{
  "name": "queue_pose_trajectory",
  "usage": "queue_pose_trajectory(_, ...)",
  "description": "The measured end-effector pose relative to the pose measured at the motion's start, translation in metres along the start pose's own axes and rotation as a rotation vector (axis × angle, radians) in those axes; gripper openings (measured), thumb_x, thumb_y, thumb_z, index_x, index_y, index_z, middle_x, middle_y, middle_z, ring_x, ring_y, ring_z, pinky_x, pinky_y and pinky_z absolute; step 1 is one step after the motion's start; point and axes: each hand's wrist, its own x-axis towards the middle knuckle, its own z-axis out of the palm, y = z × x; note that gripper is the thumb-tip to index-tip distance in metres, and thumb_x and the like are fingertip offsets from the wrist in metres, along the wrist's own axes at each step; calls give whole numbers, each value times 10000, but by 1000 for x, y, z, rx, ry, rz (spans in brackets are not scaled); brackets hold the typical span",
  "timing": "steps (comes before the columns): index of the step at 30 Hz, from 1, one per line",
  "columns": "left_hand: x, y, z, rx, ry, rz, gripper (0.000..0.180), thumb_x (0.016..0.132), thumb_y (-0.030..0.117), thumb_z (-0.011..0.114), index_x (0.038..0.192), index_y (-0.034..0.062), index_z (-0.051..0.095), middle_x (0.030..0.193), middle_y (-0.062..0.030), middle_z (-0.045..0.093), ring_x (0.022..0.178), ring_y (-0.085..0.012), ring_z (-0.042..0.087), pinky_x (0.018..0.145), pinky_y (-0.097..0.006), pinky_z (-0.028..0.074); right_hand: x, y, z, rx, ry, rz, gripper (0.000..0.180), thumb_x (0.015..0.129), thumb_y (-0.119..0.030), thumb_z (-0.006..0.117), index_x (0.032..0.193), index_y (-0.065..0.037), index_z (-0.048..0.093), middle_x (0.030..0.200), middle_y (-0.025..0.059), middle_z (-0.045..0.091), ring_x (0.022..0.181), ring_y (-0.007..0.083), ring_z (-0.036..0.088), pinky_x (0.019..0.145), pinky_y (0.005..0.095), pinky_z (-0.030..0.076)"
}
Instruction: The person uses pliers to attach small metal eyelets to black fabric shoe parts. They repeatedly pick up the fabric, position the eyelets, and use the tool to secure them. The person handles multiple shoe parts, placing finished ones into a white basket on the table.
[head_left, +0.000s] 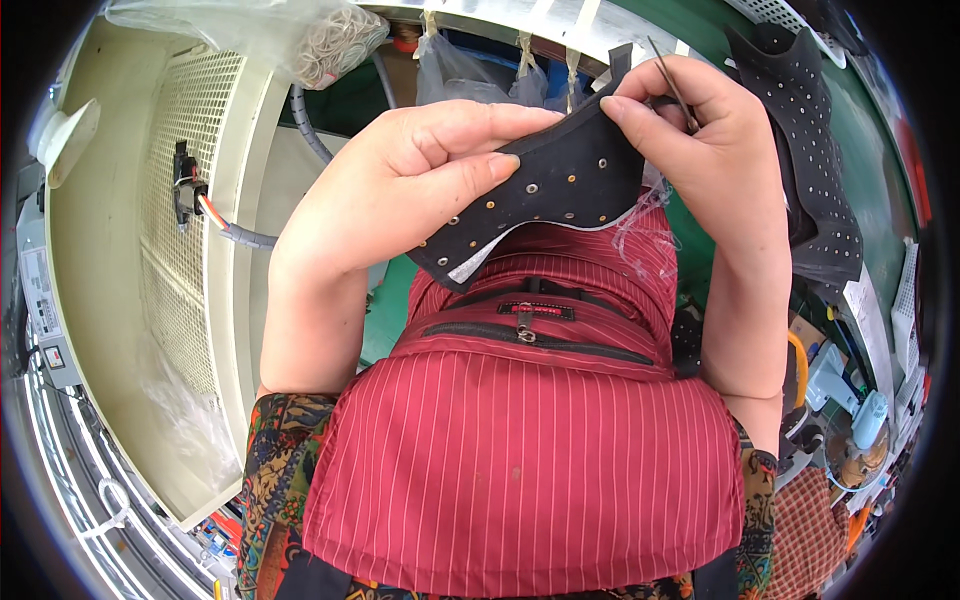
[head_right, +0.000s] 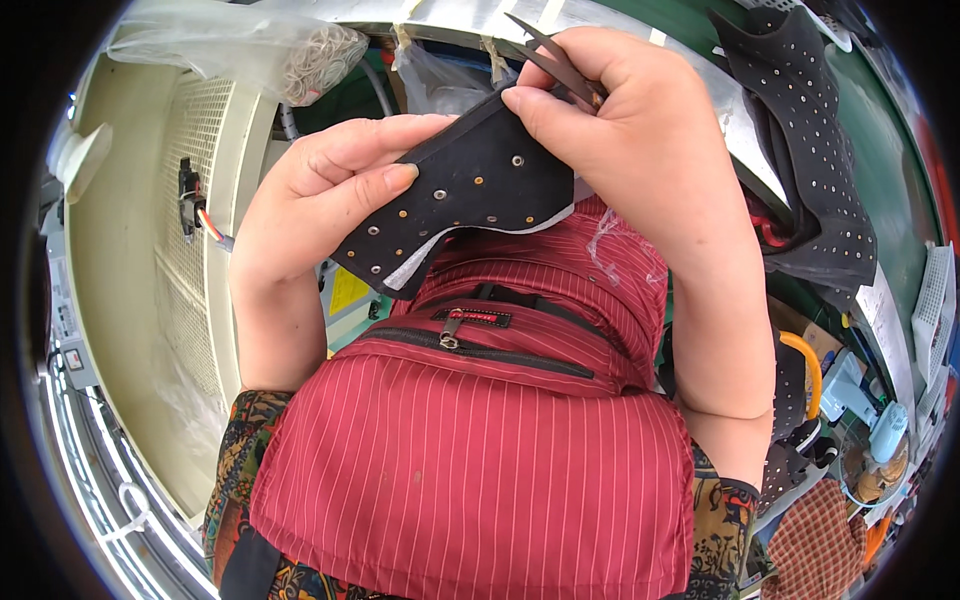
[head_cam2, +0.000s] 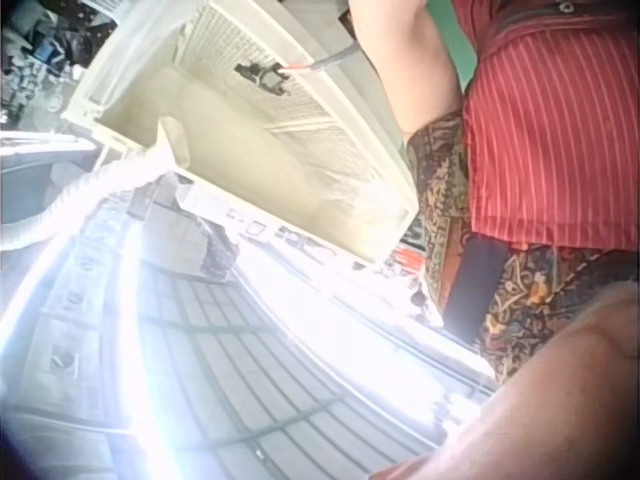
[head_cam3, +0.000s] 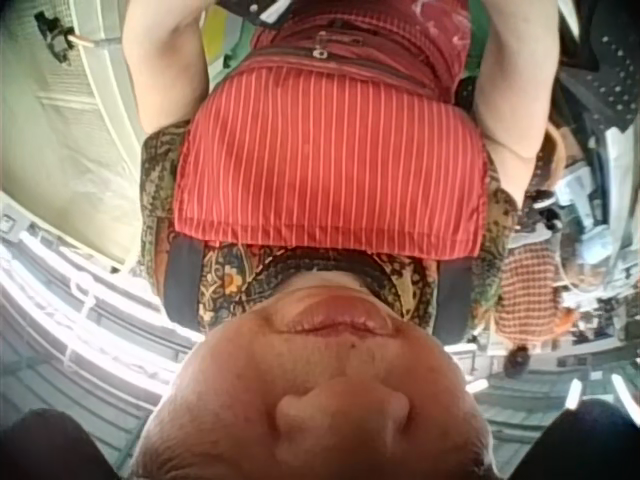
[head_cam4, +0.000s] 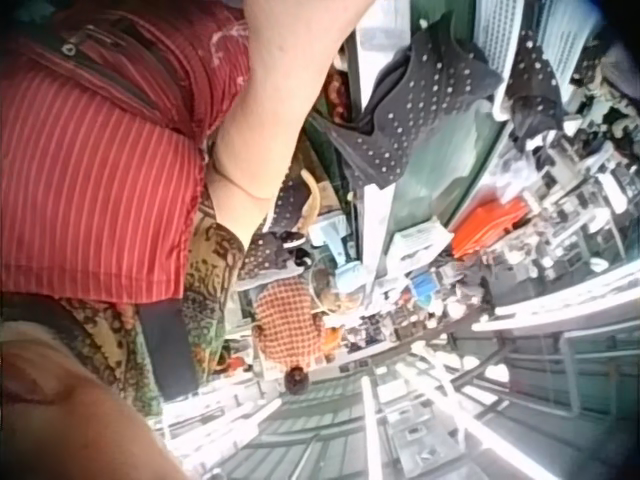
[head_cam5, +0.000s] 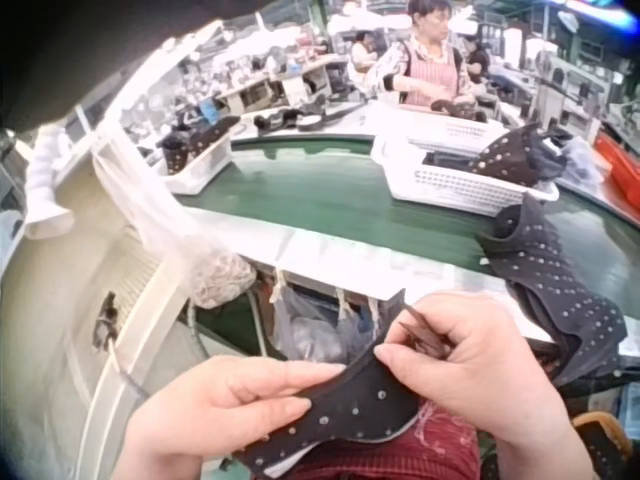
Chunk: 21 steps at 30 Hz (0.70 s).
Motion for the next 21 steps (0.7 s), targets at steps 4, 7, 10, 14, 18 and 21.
queue_pose_trajectory(4, 0, -1, -2, 170, -9, 41, 329, 874, -12, 500, 1194, -34, 573, 1099, -101, 639, 990, -133, 608, 872, -246, 470, 1, -1, -3, 28, -83, 27, 60, 811, -45, 657, 825, -3, 616, 686, -74, 492, 577, -12, 377, 501, 159, 295)
queue_pose_trajectory(7, -1, 1, -2, 191, -20, 38, 332, 866, -35, 492, 1185, -35, 581, 1097, -102, 641, 994, -135, 606, 879, -249, 465, 2, -1, -5, 123, -115, 42, 63, 816, -43, 647, 843, 3, 613, 694, -69, 493, 601, -8, 388, 521, 164, 307)
queue_pose_trajectory(10, -1, 2, -6, 234, -73, 69, 341, 856, -55, 488, 1184, -39, 580, 1092, -106, 642, 998, -135, 603, 883, -253, 463, 0, -1, -4, 166, -124, 8, 66, 817, -41, 643, 853, 4, 608, 690, -66, 486, 621, -2, 388, 537, 172, 305)
queue_pose_trajectory(14, 3, 1, -13, 341, -135, 91, 338, 854, -61, 486, 1180, -45, 574, 1077, -101, 643, 1002, -136, 600, 876, -254, 463, -2, 4, -7, 114, -183, -52, 57, 813, -41, 638, 842, -6, 604, 679, -60, 482, 617, 6, 379, 532, 180, 294)
queue_pose_trajectory(18, 7, 10, -9, 418, -80, -156, 316, 859, -54, 494, 1167, -53, 567, 1055, -93, 643, 995, -134, 597, 873, -260, 461, -3, -2, -12, -45, -249, -77, 55, 795, -43, 638, 817, -14, 598, 658, -58, 482, 588, 9, 374, 511, 185, 290)
queue_pose_trajectory(21, 10, 3, -3, 431, -103, -38, 326, 843, -14, 567, 1166, -60, 558, 1031, -92, 646, 968, -126, 595, 864, -258, 463, -3, -4, -9, -30, -256, -49, 62, 781, -45, 641, 801, -15, 591, 638, -64, 468, 568, 10, 361, 498, 189, 285)
